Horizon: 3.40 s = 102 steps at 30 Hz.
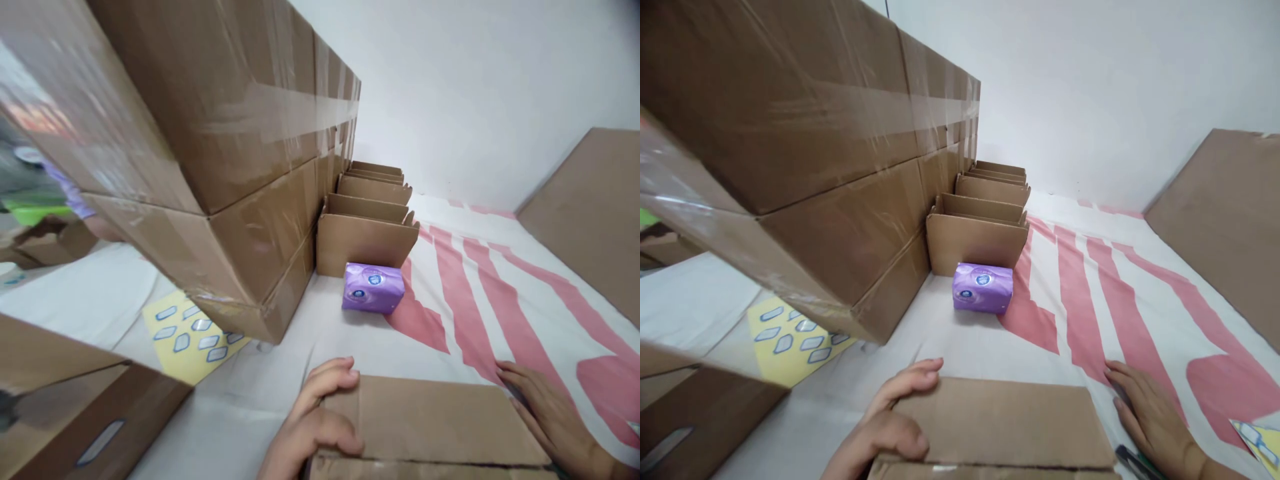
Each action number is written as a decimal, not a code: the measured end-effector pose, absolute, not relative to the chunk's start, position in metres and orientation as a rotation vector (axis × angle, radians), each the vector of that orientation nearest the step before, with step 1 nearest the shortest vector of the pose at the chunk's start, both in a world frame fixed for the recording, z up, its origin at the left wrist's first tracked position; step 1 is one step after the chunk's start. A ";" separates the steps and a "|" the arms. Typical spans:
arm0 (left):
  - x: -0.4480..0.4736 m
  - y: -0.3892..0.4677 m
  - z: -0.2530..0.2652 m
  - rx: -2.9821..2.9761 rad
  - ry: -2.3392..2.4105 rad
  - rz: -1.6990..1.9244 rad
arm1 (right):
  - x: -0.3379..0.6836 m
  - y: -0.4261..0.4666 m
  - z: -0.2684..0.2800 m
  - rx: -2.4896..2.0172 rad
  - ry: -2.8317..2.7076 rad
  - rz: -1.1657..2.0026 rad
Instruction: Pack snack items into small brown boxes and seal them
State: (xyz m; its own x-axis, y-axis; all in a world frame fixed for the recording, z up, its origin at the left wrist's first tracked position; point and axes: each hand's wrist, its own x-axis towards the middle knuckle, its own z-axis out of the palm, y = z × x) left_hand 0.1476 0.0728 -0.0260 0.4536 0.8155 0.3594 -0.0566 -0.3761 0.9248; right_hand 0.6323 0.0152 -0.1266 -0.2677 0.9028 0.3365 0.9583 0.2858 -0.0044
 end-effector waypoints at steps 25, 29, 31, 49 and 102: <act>0.143 0.070 -0.025 1.738 0.487 1.018 | 0.608 0.010 -0.047 -2.068 -2.184 0.363; 0.142 0.069 -0.024 1.733 0.476 0.999 | 0.589 -0.018 -0.011 -2.061 -2.107 0.352; 0.142 0.069 -0.024 1.730 0.471 0.993 | 0.568 -0.027 0.008 -1.928 -2.148 0.213; 0.144 0.071 -0.027 1.712 0.438 1.055 | 0.357 0.037 0.070 -1.304 -2.497 0.323; 0.149 0.068 -0.029 1.648 0.449 1.097 | 0.422 0.023 0.100 -0.990 -2.647 -0.665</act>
